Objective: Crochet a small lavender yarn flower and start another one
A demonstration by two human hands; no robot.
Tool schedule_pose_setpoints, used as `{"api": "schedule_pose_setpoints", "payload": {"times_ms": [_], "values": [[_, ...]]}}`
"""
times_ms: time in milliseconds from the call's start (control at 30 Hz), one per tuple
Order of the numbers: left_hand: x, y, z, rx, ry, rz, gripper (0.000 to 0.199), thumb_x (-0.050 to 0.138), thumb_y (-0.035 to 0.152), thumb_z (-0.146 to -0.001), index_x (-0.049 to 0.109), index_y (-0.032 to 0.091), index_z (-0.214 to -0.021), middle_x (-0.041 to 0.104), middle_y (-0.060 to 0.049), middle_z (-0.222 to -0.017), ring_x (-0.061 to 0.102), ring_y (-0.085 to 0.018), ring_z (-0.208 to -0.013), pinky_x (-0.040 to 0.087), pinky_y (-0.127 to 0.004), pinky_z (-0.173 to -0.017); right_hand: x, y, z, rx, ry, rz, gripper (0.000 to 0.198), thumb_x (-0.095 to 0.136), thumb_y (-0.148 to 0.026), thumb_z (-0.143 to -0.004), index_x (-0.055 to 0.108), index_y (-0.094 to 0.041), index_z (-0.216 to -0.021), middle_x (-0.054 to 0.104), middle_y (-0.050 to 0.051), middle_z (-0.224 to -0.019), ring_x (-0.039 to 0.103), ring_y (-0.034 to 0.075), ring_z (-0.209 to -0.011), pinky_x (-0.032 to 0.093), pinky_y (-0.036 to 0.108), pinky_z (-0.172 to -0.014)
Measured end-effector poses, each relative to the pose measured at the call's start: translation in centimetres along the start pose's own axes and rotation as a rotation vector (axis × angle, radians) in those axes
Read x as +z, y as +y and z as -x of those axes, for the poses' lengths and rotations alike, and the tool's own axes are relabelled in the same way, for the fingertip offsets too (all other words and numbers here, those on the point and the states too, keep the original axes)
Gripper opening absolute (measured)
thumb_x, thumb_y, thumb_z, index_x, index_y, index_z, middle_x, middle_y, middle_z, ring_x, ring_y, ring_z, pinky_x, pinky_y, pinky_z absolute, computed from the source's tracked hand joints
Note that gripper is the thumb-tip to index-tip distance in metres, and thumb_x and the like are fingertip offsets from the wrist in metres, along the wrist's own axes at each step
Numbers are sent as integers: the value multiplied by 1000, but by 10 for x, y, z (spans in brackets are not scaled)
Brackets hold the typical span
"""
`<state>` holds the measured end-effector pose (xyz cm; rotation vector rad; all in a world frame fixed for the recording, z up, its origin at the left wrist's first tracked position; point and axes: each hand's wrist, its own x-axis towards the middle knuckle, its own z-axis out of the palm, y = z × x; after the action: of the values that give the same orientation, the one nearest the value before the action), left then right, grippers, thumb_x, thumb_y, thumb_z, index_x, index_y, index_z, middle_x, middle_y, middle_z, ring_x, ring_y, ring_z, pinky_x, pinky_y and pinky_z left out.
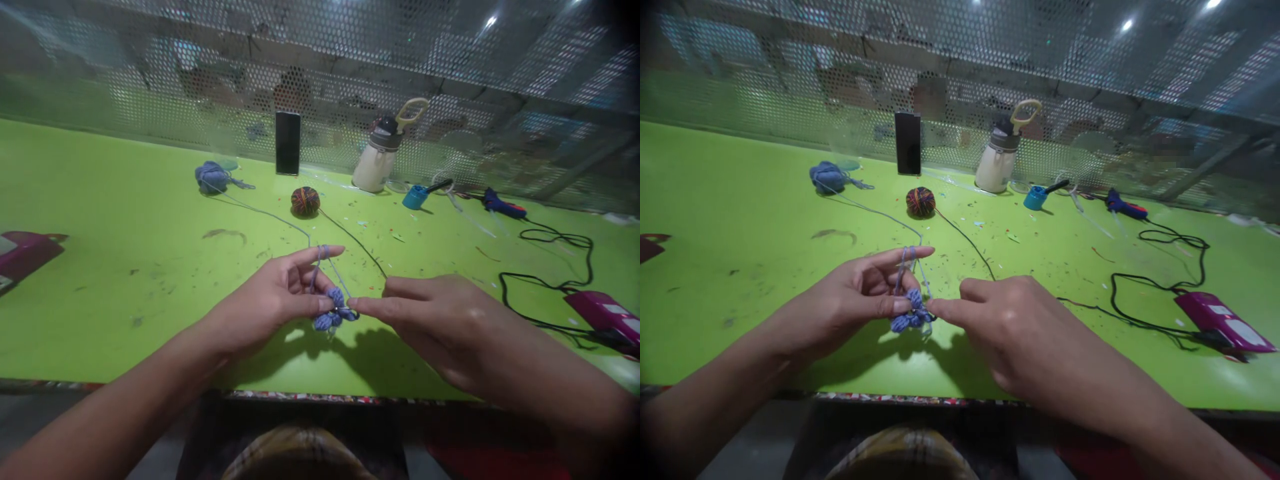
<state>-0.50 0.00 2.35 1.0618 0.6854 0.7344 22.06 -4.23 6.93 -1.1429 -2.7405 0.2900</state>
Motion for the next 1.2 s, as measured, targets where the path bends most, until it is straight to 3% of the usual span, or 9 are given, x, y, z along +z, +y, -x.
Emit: {"api": "schedule_pose_setpoints", "payload": {"times_ms": [133,633,767,1000,1200], "values": [[-1,-1,0,29,6,-22,66,75,11,-74,51,23,-134,62,2,-84,58,-11,-77,47,-26,-73,-1,-8,3,45,9,120,48,47,-2,-80,58,-28,-119,55,1,-75,42,13,-55,23,27,-53],[0,-1,2,94,27,-155,57,72,17,-78,54,23,-132,62,2,-84,57,-11,-74,44,-27,-72,3,-20,2,93,34,223,53,50,-1,-72,62,-25,-118,57,1,-70,47,12,-49,23,27,-48],[1,0,2,100,38,-122,56,73,15,-77,56,23,-130,62,2,-83,57,-12,-74,44,-27,-71,4,-23,2,98,55,216,53,50,-1,-73,60,-25,-120,58,1,-71,47,12,-49,22,27,-47],[1,1,-1,-10,74,44,57,74,8,-71,59,16,-125,60,2,-77,55,-11,-70,43,-27,-71,10,-30,3,55,123,318,42,45,-2,-75,65,-18,-109,53,2,-63,43,14,-44,17,30,-47],[2,1,0,-8,88,-3,52,73,10,-74,60,18,-124,59,3,-78,54,-9,-71,42,-24,-71,11,-30,2,23,174,324,41,41,-2,-82,63,-16,-113,54,2,-63,43,14,-46,18,30,-48]]}}
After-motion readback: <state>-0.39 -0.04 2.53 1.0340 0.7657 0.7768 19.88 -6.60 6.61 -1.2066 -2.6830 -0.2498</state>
